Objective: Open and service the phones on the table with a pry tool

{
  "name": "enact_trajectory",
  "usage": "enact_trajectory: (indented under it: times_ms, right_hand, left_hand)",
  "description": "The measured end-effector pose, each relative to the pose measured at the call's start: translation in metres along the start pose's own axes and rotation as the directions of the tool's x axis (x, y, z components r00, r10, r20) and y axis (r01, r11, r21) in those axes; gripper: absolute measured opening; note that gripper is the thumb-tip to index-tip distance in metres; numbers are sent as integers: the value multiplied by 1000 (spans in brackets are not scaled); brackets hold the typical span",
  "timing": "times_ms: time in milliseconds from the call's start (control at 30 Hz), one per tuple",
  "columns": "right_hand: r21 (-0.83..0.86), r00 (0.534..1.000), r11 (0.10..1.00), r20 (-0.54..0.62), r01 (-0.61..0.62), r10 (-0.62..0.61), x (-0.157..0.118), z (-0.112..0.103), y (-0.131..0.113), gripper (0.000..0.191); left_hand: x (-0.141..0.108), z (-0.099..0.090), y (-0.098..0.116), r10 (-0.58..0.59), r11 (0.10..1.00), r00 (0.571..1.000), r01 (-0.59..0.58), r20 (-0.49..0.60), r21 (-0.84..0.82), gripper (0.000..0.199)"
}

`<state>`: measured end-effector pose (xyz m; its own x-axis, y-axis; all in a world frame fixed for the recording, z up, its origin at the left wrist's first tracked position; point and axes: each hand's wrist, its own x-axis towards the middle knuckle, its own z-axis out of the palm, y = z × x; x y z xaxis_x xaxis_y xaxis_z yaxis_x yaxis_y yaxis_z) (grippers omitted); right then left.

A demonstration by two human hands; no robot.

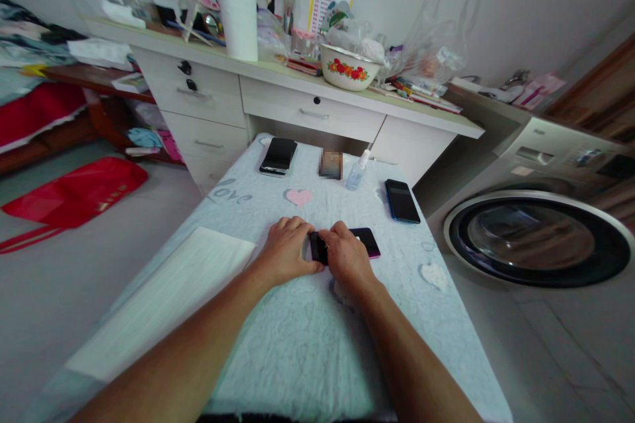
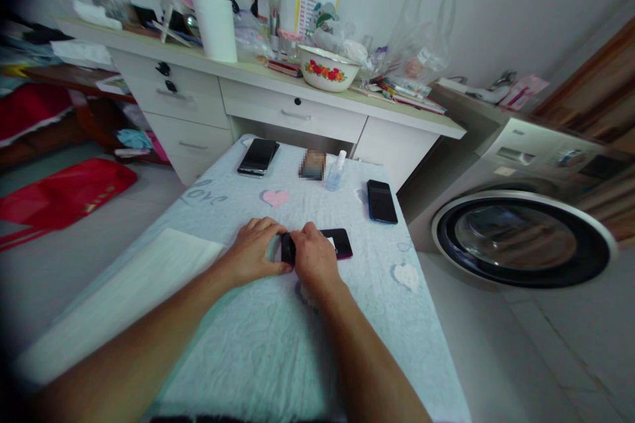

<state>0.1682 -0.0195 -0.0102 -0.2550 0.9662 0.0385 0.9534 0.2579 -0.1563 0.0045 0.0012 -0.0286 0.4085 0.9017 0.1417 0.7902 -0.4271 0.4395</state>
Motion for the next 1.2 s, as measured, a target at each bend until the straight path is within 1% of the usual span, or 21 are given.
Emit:
enact_trajectory:
  times_ms: [300, 433, 633, 833, 1200]
  right_hand:
    - [4, 999, 1000, -39, 17, -16, 0, 4, 1, 29]
    - [2, 1000, 1000, -20, 8, -8, 1, 4, 1, 29]
    - [4, 1000, 1000, -26, 11, -10, 0, 3, 2, 28]
    - [-10, 1000, 1000, -19, -2, 2, 1, 3, 1, 28]
    - [11, 1000, 1000, -6, -7, 7, 0, 2, 0, 32]
  left_hand:
    - [1, -1, 0, 17, 1000, 1000, -17, 5, 12, 65]
    - [1, 0, -1, 18, 1000, 1000, -18, -3, 9, 65]
    - [1, 0, 0, 17, 1000, 1000, -17, -1, 16, 64]
    - [0, -1, 1, -15, 999, 1000, 15, -2, 30, 66]
    - [0, 1, 0, -11, 999, 1000, 11, -2, 32, 66]
